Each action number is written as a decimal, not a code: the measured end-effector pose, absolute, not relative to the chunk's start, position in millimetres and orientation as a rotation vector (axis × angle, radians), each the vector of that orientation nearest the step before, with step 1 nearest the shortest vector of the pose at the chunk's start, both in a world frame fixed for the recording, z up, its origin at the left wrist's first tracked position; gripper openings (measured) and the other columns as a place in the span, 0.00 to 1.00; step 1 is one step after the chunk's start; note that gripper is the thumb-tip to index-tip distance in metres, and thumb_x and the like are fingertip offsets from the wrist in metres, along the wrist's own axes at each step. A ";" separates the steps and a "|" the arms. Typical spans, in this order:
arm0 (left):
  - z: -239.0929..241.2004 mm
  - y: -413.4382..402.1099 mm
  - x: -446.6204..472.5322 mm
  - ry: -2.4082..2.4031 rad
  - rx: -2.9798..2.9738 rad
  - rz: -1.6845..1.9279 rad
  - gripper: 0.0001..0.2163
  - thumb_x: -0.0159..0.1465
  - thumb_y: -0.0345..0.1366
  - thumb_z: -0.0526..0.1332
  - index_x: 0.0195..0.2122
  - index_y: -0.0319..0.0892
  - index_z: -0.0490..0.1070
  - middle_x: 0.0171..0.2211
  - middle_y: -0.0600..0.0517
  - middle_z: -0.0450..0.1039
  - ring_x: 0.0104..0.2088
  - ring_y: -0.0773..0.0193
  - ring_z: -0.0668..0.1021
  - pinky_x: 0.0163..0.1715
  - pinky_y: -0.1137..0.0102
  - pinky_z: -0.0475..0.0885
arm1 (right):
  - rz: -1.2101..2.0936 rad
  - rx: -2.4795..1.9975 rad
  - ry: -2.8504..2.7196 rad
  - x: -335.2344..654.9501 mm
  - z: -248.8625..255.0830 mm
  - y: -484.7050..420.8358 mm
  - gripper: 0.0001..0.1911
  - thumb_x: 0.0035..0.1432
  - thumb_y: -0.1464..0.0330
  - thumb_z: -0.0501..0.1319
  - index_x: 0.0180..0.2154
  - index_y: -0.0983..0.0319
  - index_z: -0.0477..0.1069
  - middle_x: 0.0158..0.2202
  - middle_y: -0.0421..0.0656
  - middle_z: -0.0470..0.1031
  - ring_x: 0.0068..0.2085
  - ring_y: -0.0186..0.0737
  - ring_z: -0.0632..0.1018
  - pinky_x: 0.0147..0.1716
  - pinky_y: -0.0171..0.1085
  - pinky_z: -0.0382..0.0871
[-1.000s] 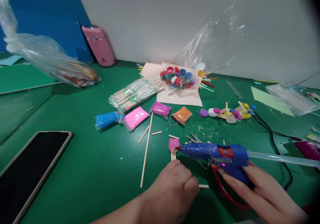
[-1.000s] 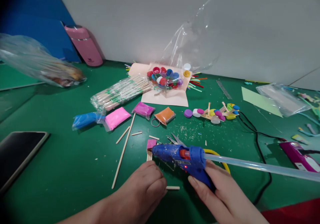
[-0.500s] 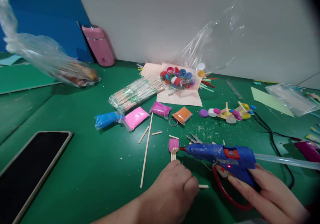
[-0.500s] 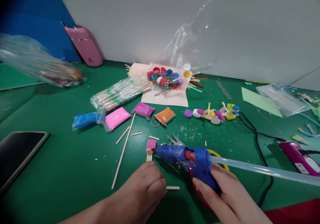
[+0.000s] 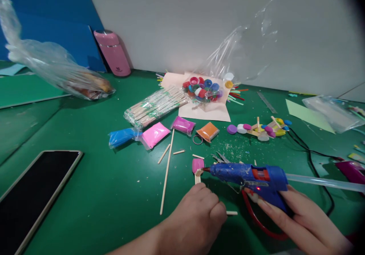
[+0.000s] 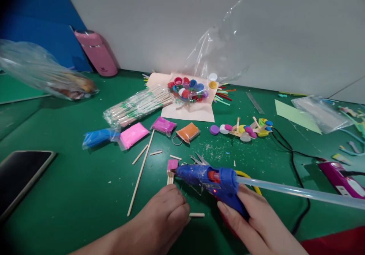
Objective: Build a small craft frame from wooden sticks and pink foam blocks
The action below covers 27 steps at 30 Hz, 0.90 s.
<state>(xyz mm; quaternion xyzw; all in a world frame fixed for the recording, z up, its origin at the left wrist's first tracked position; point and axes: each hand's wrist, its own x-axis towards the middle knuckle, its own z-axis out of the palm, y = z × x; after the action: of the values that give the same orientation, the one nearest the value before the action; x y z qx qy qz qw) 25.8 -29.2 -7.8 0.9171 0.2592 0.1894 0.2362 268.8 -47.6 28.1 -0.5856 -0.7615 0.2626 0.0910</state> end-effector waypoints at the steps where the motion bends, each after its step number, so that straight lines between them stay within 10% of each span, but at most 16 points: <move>1: -8.0 -29.0 25.7 0.708 2.513 0.517 0.05 0.59 0.28 0.49 0.27 0.39 0.60 0.28 0.50 0.66 0.27 0.65 0.66 0.31 0.69 0.62 | 0.779 -1.748 -2.261 273.3 25.6 -48.9 0.15 0.56 0.63 0.56 0.46 0.53 0.67 0.46 0.39 0.73 0.42 0.42 0.76 0.37 0.34 0.74; 27: -11.4 -26.4 26.0 0.703 2.509 0.531 0.06 0.59 0.29 0.49 0.25 0.40 0.59 0.27 0.50 0.66 0.27 0.65 0.66 0.32 0.69 0.64 | 0.746 -1.755 -2.276 275.3 20.2 -51.0 0.15 0.56 0.64 0.56 0.46 0.54 0.68 0.45 0.39 0.74 0.41 0.42 0.77 0.40 0.34 0.74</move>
<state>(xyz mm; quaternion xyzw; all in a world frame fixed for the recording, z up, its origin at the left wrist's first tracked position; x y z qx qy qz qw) 26.0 -26.4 -11.4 0.9162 0.2567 0.1939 0.2391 275.3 -51.0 20.2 -0.5890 -0.7635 0.2504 0.0860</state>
